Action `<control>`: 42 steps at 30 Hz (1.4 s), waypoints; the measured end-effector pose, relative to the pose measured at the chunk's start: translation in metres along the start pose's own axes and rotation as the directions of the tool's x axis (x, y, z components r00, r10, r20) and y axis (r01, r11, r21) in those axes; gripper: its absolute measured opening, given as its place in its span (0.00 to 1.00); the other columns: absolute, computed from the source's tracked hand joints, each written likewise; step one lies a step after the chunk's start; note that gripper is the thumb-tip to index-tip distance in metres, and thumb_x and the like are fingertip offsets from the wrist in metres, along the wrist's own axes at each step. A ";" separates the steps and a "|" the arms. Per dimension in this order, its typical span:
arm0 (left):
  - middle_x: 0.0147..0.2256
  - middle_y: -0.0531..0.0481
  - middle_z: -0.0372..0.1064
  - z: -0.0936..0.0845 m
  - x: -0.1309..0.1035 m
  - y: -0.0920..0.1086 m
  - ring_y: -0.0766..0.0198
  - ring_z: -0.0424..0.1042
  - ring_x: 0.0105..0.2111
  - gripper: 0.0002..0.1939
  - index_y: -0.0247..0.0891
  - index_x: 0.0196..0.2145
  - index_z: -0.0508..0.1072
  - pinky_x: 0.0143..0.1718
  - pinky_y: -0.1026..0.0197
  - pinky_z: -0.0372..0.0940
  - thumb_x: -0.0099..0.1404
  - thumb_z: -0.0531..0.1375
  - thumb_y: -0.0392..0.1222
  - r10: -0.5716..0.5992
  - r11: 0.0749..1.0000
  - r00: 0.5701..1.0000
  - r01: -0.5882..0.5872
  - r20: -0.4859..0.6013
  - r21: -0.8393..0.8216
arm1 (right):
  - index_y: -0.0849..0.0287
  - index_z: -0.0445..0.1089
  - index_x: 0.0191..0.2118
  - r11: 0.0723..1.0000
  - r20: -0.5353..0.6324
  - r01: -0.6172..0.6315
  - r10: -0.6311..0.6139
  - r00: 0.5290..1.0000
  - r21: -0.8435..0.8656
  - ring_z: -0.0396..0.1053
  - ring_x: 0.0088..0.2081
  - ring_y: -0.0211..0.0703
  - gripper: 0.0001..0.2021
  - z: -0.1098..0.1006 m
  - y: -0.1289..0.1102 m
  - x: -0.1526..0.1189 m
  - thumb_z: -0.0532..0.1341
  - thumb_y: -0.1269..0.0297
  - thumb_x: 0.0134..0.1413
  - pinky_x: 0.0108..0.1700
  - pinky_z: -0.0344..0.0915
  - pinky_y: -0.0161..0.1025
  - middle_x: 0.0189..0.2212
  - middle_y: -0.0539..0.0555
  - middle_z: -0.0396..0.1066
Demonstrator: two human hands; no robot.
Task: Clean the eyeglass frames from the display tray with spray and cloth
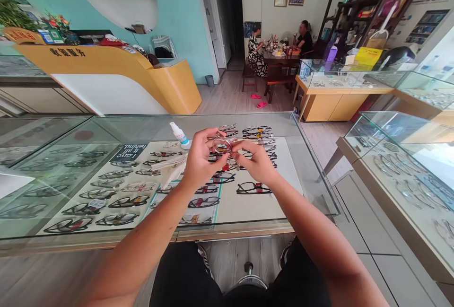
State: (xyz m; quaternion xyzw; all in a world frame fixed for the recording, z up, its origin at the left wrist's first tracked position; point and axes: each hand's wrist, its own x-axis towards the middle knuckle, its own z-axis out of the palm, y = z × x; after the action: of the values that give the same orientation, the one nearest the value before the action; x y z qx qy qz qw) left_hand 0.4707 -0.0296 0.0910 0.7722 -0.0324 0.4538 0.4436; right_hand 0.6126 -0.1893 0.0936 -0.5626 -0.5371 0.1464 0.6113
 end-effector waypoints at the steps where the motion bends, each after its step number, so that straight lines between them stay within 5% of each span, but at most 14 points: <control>1: 0.60 0.40 0.77 0.001 0.000 0.000 0.52 0.84 0.55 0.36 0.48 0.68 0.68 0.50 0.51 0.78 0.67 0.73 0.35 -0.006 1.000 1.000 0.006 -0.004 -0.014 | 0.50 0.82 0.43 1.000 -0.004 -0.019 0.019 1.000 0.023 0.82 0.51 0.51 0.06 0.001 0.002 0.000 0.68 0.57 0.71 0.57 0.74 0.52 0.47 0.53 0.86; 6: 0.59 0.42 0.77 0.003 0.000 -0.003 0.58 0.85 0.46 0.37 0.49 0.69 0.66 0.39 0.57 0.73 0.67 0.73 0.36 -0.048 0.998 0.999 0.048 0.013 -0.040 | 0.51 0.82 0.41 0.991 -0.033 -0.061 0.066 0.997 0.118 0.81 0.45 0.50 0.07 0.005 0.009 -0.001 0.71 0.55 0.67 0.52 0.75 0.48 0.41 0.53 0.85; 10: 0.63 0.39 0.75 0.007 -0.003 -0.001 0.56 0.82 0.52 0.35 0.48 0.68 0.66 0.43 0.55 0.73 0.67 0.73 0.40 -0.038 0.998 0.997 0.041 -0.068 0.044 | 0.52 0.82 0.39 0.987 -0.083 -0.092 0.104 0.991 0.133 0.82 0.45 0.50 0.10 0.003 0.007 0.001 0.72 0.52 0.66 0.52 0.77 0.48 0.42 0.54 0.86; 14: 0.41 0.49 0.76 0.009 -0.006 0.013 0.62 0.74 0.38 0.13 0.43 0.52 0.76 0.40 0.57 0.68 0.73 0.70 0.46 -0.056 0.966 0.975 0.107 -0.216 0.234 | 0.52 0.82 0.40 0.997 -0.231 -0.082 0.081 0.970 0.005 0.84 0.48 0.52 0.09 0.001 0.003 0.001 0.70 0.53 0.68 0.54 0.80 0.50 0.47 0.56 0.87; 18: 0.27 0.54 0.70 0.015 -0.006 0.024 0.63 0.64 0.27 0.15 0.42 0.40 0.82 0.31 0.58 0.60 0.77 0.65 0.55 -0.300 0.941 0.953 0.301 -0.030 0.155 | 0.50 0.84 0.43 0.963 -0.317 0.017 -0.105 0.942 -0.269 0.84 0.55 0.55 0.07 0.010 0.005 -0.003 0.68 0.57 0.71 0.61 0.80 0.55 0.51 0.58 0.86; 23: 0.22 0.57 0.61 0.018 -0.004 0.020 0.64 0.59 0.24 0.21 0.41 0.41 0.86 0.29 0.58 0.57 0.70 0.71 0.63 -0.430 0.899 0.901 0.433 -0.062 0.064 | 0.49 0.83 0.52 0.894 -0.263 0.077 -0.211 0.941 -0.441 0.83 0.62 0.58 0.10 0.024 0.006 -0.011 0.66 0.62 0.71 0.63 0.81 0.57 0.60 0.60 0.84; 28: 0.26 0.54 0.68 0.011 0.000 0.006 0.64 0.60 0.27 0.24 0.40 0.42 0.87 0.30 0.59 0.57 0.67 0.72 0.65 -0.507 0.860 0.852 0.511 -0.131 -0.006 | 0.49 0.80 0.53 0.945 -0.203 0.075 -0.145 0.968 -0.317 0.82 0.64 0.59 0.09 0.020 -0.003 -0.012 0.66 0.59 0.71 0.65 0.79 0.58 0.63 0.60 0.84; 31: 0.26 0.54 0.68 0.007 0.005 -0.003 0.65 0.59 0.27 0.26 0.39 0.42 0.87 0.30 0.60 0.57 0.65 0.73 0.67 -0.550 0.835 0.828 0.543 -0.112 -0.087 | 0.51 0.78 0.47 0.989 -0.227 -0.024 -0.009 0.974 -0.144 0.85 0.47 0.53 0.11 0.011 -0.004 -0.007 0.66 0.50 0.73 0.51 0.82 0.51 0.48 0.57 0.87; 35: 0.23 0.57 0.63 0.004 0.008 -0.006 0.67 0.55 0.25 0.29 0.39 0.40 0.87 0.28 0.61 0.53 0.60 0.75 0.70 -0.594 0.799 0.804 0.583 -0.038 -0.151 | 0.52 0.76 0.41 0.992 -0.167 -0.125 0.129 0.978 0.036 0.77 0.34 0.46 0.22 0.003 0.000 0.001 0.69 0.36 0.68 0.36 0.74 0.44 0.31 0.51 0.78; 39: 0.32 0.48 0.78 0.003 0.009 0.000 0.62 0.69 0.32 0.29 0.39 0.39 0.87 0.34 0.60 0.64 0.61 0.76 0.70 -0.540 0.838 0.841 0.540 0.030 -0.079 | 0.51 0.79 0.46 0.996 -0.281 -0.085 0.079 0.957 -0.009 0.71 0.31 0.44 0.22 0.002 0.001 0.001 0.70 0.35 0.68 0.35 0.71 0.44 0.31 0.49 0.75; 42: 0.33 0.47 0.80 0.000 0.009 0.002 0.60 0.72 0.31 0.27 0.40 0.39 0.88 0.33 0.59 0.65 0.61 0.76 0.69 -0.542 0.834 0.823 0.552 0.167 -0.014 | 0.48 0.81 0.55 0.980 -0.306 0.006 -0.068 0.950 -0.199 0.76 0.40 0.49 0.18 -0.006 -0.002 0.001 0.68 0.42 0.73 0.46 0.76 0.50 0.40 0.53 0.80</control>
State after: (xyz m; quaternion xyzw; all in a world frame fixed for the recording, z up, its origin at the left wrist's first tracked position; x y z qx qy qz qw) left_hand 0.4750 -0.0274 0.0986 0.7680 0.1416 0.2443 0.5748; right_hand 0.6171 -0.1921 0.0972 -0.6257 -0.4562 -0.0089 0.6327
